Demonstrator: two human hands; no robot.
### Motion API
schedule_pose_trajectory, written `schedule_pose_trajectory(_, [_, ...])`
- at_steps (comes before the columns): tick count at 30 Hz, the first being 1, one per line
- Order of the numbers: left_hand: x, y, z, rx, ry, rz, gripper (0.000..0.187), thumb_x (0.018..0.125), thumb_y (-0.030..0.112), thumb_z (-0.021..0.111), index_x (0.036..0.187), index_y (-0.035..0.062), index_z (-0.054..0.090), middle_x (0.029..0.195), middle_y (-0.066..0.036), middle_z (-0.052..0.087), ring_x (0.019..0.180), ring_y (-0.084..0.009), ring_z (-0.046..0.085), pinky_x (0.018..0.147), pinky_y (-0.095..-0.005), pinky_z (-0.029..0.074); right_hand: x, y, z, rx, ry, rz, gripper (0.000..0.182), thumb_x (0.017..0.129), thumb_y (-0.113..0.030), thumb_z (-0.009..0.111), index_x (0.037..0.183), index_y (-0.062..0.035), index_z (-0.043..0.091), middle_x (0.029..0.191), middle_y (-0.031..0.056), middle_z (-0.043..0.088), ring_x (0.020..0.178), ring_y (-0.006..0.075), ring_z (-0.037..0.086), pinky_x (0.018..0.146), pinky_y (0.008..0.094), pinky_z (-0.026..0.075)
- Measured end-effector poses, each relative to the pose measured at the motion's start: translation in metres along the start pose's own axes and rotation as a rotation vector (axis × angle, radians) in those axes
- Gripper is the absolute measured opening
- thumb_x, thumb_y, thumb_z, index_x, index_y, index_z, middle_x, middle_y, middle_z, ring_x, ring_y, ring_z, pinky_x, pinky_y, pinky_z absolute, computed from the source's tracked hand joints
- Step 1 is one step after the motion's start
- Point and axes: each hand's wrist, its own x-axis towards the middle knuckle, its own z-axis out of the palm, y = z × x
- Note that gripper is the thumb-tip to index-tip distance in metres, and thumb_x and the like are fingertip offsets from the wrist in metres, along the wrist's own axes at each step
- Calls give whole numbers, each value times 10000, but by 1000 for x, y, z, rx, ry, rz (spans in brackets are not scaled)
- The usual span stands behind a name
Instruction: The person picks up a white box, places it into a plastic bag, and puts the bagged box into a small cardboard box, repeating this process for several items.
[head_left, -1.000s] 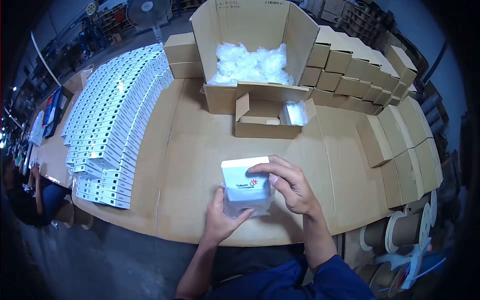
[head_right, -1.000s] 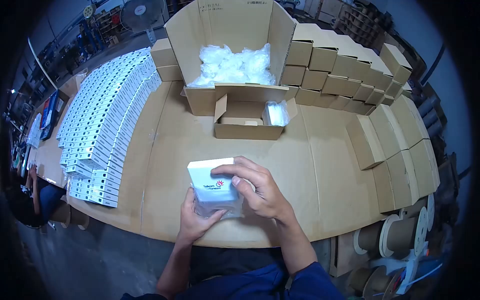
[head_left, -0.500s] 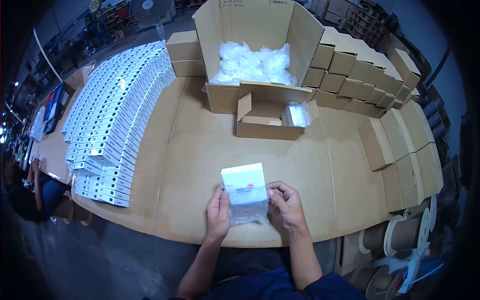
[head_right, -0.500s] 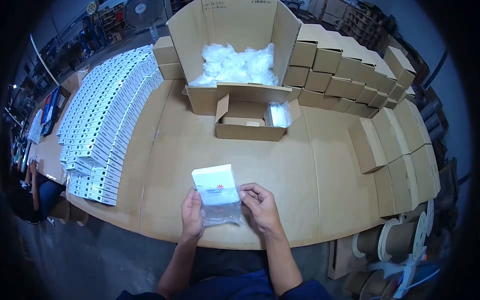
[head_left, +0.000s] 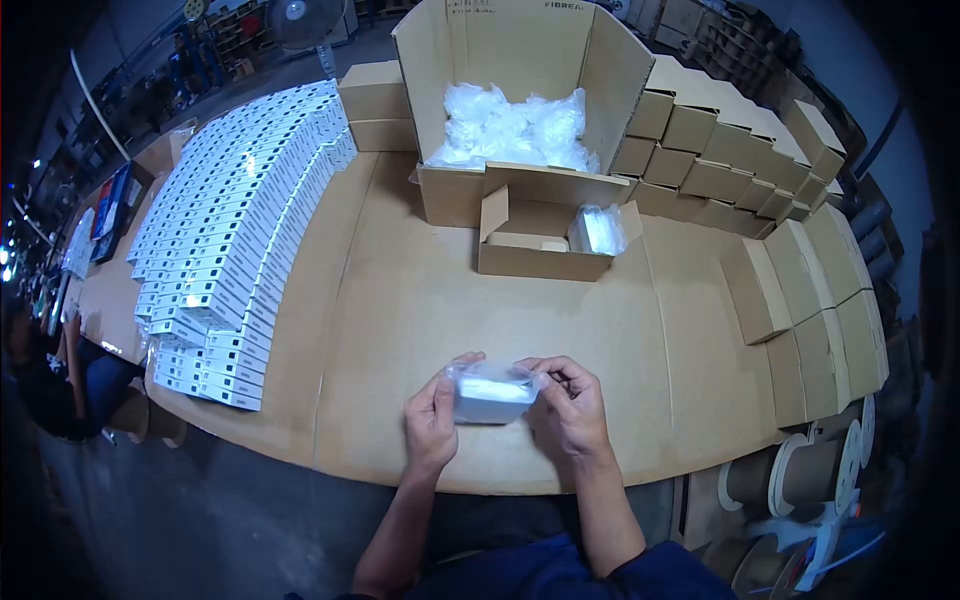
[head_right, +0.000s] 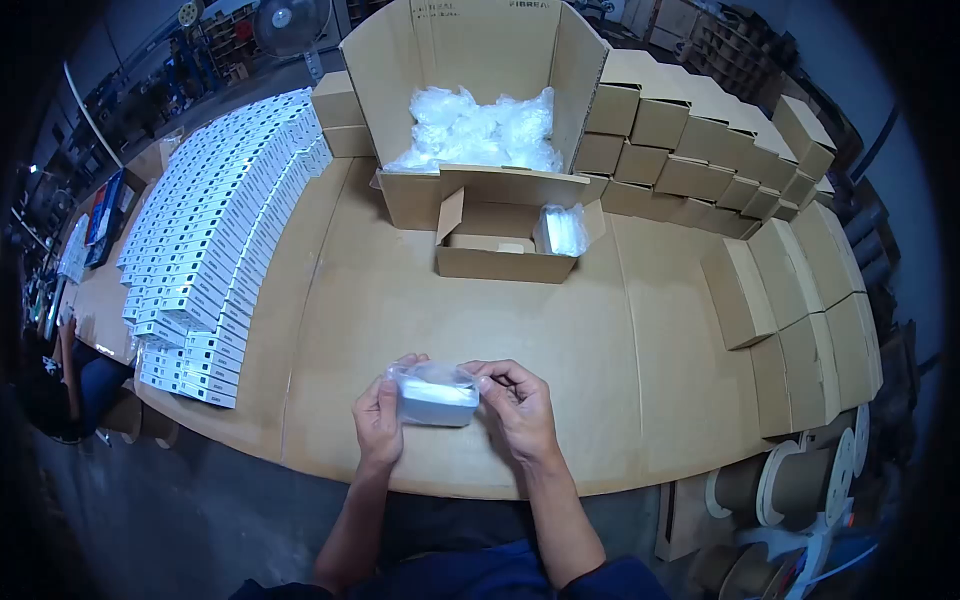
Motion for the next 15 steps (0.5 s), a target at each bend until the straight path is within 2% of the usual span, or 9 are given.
schedule_pose_trajectory(3, [-1, -2, 1, -57, 17, -4, 447, 1138, 243, 390, 1279, -112, 622, 1218, -194, 711, 1159, -251, 670, 1072, -376, 487, 0, 1, 0, 62, -27, 33, 191, 1009, -35, 639, 1187, 35, 640, 1249, 190, 690, 1140, 214, 656, 1030, 340, 509])
schedule_pose_trajectory(6, [-2, -3, 3, -160, 51, -40, 483, 1134, 300, 420, 1307, -126, 565, 1244, -216, 672, 1175, -268, 655, 1084, -395, 488, 1, -10, 14, 135, -13, 21, 351, 954, -57, 730, 1268, 31, 602, 1293, 175, 663, 1174, 208, 634, 1055, 356, 490])
schedule_pose_trajectory(9, [-1, 0, 8, -246, 95, -66, 470, 1131, 299, 435, 1321, -114, 554, 1268, -202, 657, 1199, -252, 634, 1091, -387, 479, -4, -2, 14, -208, -82, -23, 526, 879, -61, 819, 1329, 32, 564, 1315, 157, 641, 1204, 201, 616, 1078, 364, 471])
schedule_pose_trajectory(11, [-1, 1, 10, -371, 71, -91, 437, 1125, 275, 460, 1339, -95, 551, 1306, -195, 636, 1218, -242, 617, 1098, -383, 472, -4, 1, 11, -253, -46, 29, 513, 863, 10, 811, 1317, 43, 574, 1252, 127, 665, 1168, 179, 630, 1035, 337, 497])
schedule_pose_trajectory(13, [1, 15, 23, -250, 55, -1, 394, 1120, 238, 478, 1361, -63, 557, 1273, -159, 648, 1218, -217, 606, 1088, -355, 461, -4, 2, 10, -203, -9, 66, 482, 878, 35, 784, 1313, 48, 576, 1220, 116, 678, 1141, 170, 638, 1008, 326, 513])
schedule_pose_trajectory(14, [1, 17, 23, -198, 25, -5, 372, 1115, 220, 491, 1356, -53, 568, 1255, -147, 652, 1210, -209, 605, 1081, -346, 460, -4, 0, 13, -187, -15, -21, 426, 889, 67, 755, 1286, 42, 602, 1169, 99, 695, 1097, 156, 648, 973, 313, 530])
schedule_pose_trajectory(15, [1, 19, 24, -145, -5, -8, 351, 1109, 202, 504, 1350, -42, 578, 1236, -134, 657, 1202, -200, 604, 1074, -338, 460, -3, 0, 11, -205, -42, -19, 404, 891, 65, 752, 1270, 39, 615, 1164, 96, 696, 1099, 156, 648, 973, 315, 530])
